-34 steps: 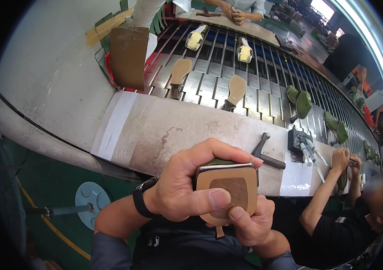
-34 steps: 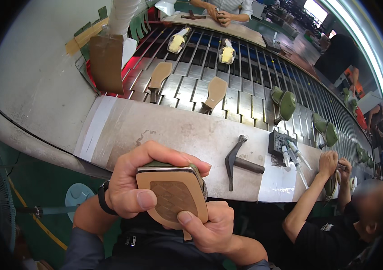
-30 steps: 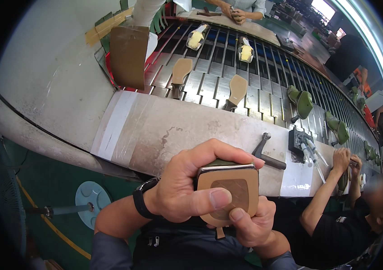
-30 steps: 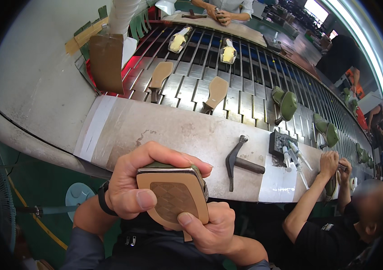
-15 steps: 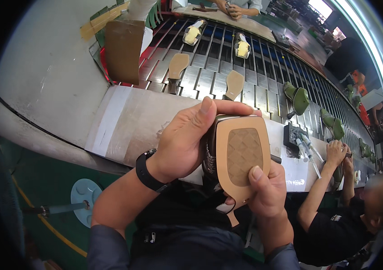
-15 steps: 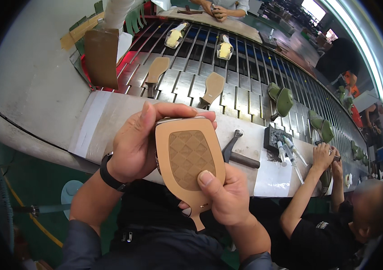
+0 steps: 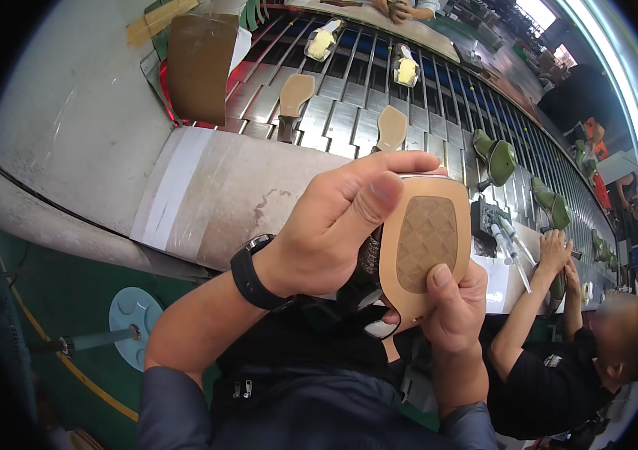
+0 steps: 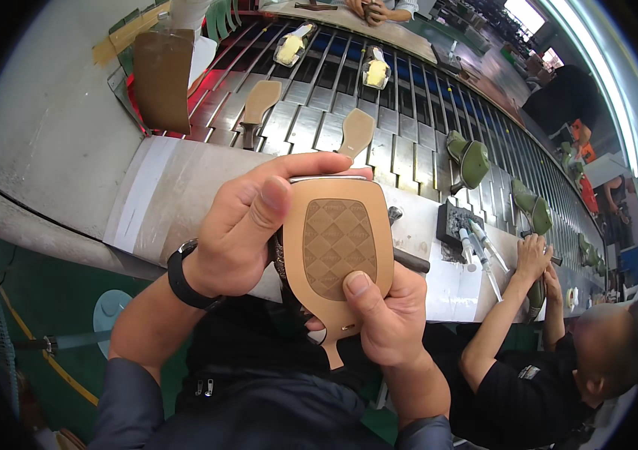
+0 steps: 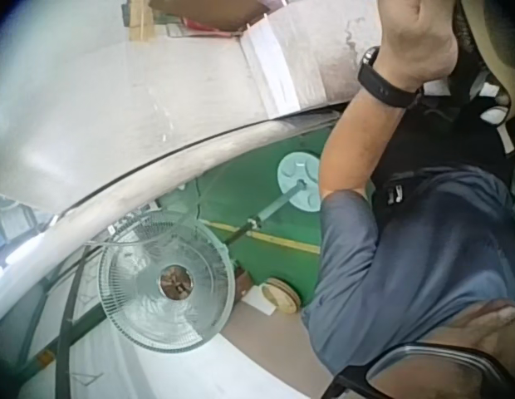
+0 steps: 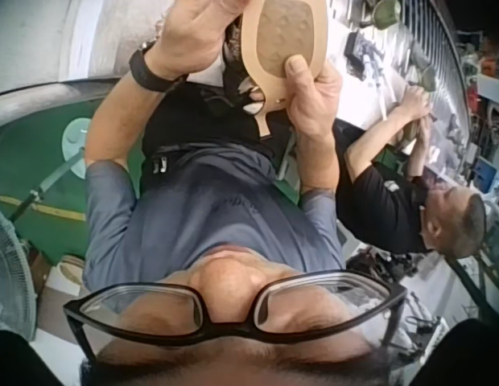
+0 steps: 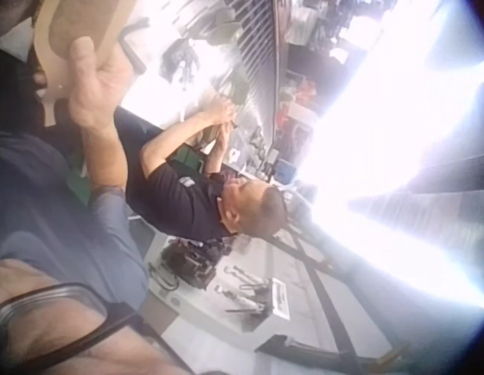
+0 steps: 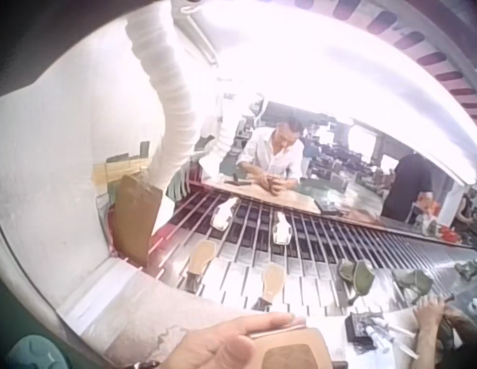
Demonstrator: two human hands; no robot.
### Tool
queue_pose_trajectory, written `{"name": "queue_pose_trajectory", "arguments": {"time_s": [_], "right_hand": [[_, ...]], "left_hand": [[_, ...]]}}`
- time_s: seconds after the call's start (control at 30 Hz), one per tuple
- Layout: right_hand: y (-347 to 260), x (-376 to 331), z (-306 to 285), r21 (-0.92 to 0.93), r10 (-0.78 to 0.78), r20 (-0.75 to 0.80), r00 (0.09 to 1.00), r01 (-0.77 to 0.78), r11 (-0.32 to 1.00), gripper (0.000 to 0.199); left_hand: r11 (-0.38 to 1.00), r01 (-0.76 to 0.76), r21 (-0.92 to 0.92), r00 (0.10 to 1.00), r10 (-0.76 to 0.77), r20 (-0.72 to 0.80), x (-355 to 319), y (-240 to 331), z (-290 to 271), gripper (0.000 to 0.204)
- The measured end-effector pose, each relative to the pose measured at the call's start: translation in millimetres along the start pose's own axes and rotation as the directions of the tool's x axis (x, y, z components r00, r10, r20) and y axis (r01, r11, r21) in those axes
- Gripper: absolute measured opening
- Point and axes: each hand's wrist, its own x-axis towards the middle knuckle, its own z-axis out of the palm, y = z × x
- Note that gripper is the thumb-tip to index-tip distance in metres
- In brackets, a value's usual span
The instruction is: The person assembles high-heeled shoes by taking shoe uppers on lasts and soles from a conveyor line, aligning and pressing the soles onto the shoes by hand, and tapping along the edges with a hammer to secure them.
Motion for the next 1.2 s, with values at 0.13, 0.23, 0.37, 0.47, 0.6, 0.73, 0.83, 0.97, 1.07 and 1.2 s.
{"name": "queue_pose_trajectory", "arguments": {"time_s": [0.13,0.23,0.37,0.47,0.6,0.73,0.83,0.97,1.07,1.2], "right_hand": [[0,-2,5,-0.031,-0.025,-0.042,0.999,0.023,0.999,0.037],[1,-3,8,-0.043,-0.031,-0.076,0.997,0.028,0.999,0.035],[-3,-11,14,-0.121,0.051,-0.051,0.997,-0.057,0.991,0.037],[1,-26,24,-0.21,0.013,0.002,1.0,-0.012,0.978,0.04],[2,-38,37,-0.436,0.023,0.111,0.994,0.028,0.899,0.035],[26,-41,47,-0.491,-0.183,0.221,0.958,0.271,0.828,0.023],[23,-40,59,-0.515,-0.218,0.223,0.95,0.304,0.801,0.021],[25,-35,68,-0.603,-0.293,0.287,0.912,0.41,0.685,0.016],[25,-30,73,-0.615,-0.317,0.342,0.884,0.466,0.635,0.013],[23,-24,83,-0.616,-0.312,0.375,0.873,0.487,0.62,0.013]], "left_hand": [[0.999,-0.031,0.023,0.999,0.031,0.032,-3,-1,-2,0.071],[0.991,-0.097,0.088,0.994,0.092,0.066,-7,-5,-4,0.07],[0.961,-0.049,0.271,0.997,0.033,0.065,-21,12,-9,0.087],[0.971,-0.012,0.238,0.997,-0.006,0.072,-41,32,-6,0.091],[0.95,0.112,0.293,0.983,-0.063,-0.17,-69,56,21,0.064],[0.943,0.033,0.33,0.967,0.053,-0.248,-84,62,24,0.036],[0.935,0.045,0.352,0.958,0.059,-0.279,-89,66,26,0.025],[0.926,0.108,0.362,0.931,0.033,-0.363,-90,79,29,0.02],[0.881,0.286,0.376,0.904,-0.118,-0.411,-84,101,27,0.023],[0.817,0.309,0.487,0.913,-0.112,-0.391,-85,106,22,0.024]]}}
